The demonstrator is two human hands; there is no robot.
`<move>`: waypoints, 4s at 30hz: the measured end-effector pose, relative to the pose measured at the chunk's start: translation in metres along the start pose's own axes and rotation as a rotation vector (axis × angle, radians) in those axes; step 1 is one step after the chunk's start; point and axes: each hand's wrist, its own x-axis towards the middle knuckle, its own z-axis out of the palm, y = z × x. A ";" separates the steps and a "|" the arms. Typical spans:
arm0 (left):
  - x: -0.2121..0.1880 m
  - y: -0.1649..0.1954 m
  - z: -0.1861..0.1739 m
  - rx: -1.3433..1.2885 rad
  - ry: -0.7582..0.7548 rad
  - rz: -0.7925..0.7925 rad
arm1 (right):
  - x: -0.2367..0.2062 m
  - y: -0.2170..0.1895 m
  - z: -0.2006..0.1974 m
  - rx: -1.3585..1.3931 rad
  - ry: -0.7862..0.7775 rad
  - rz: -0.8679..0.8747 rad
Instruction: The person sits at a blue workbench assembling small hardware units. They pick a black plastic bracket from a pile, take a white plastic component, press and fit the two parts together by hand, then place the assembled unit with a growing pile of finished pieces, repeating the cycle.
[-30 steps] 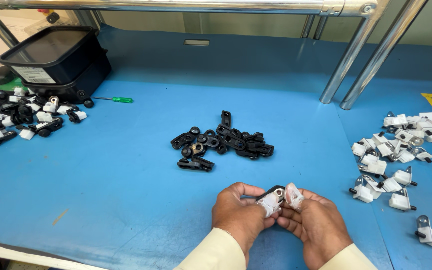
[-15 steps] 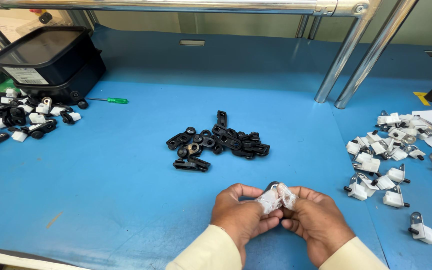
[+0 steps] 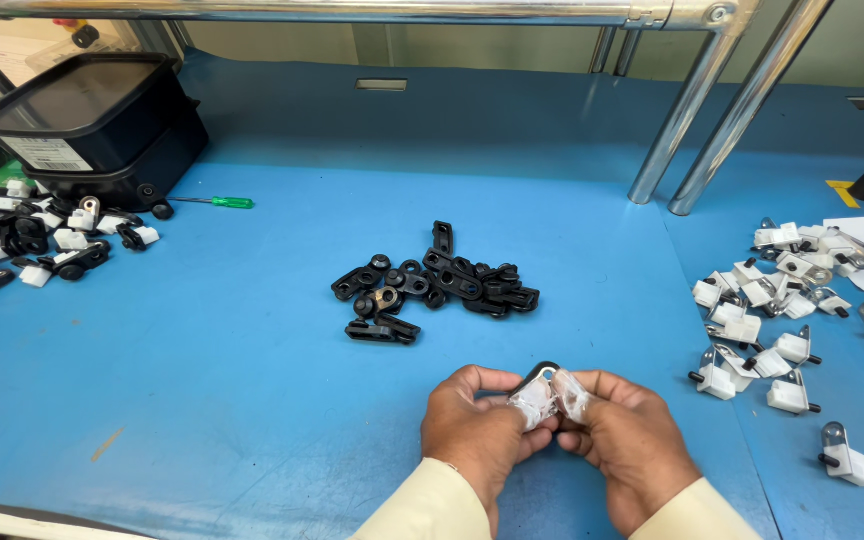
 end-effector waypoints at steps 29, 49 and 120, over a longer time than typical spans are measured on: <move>0.007 -0.002 -0.012 -0.222 0.005 -0.220 | -0.019 -0.014 0.008 -0.170 -0.025 0.048; 0.003 -0.014 -0.016 0.318 -0.103 0.447 | -0.011 -0.026 0.003 0.009 0.005 0.057; 0.015 0.037 -0.022 0.376 -0.070 0.172 | -0.011 -0.055 -0.099 -1.806 0.553 -0.436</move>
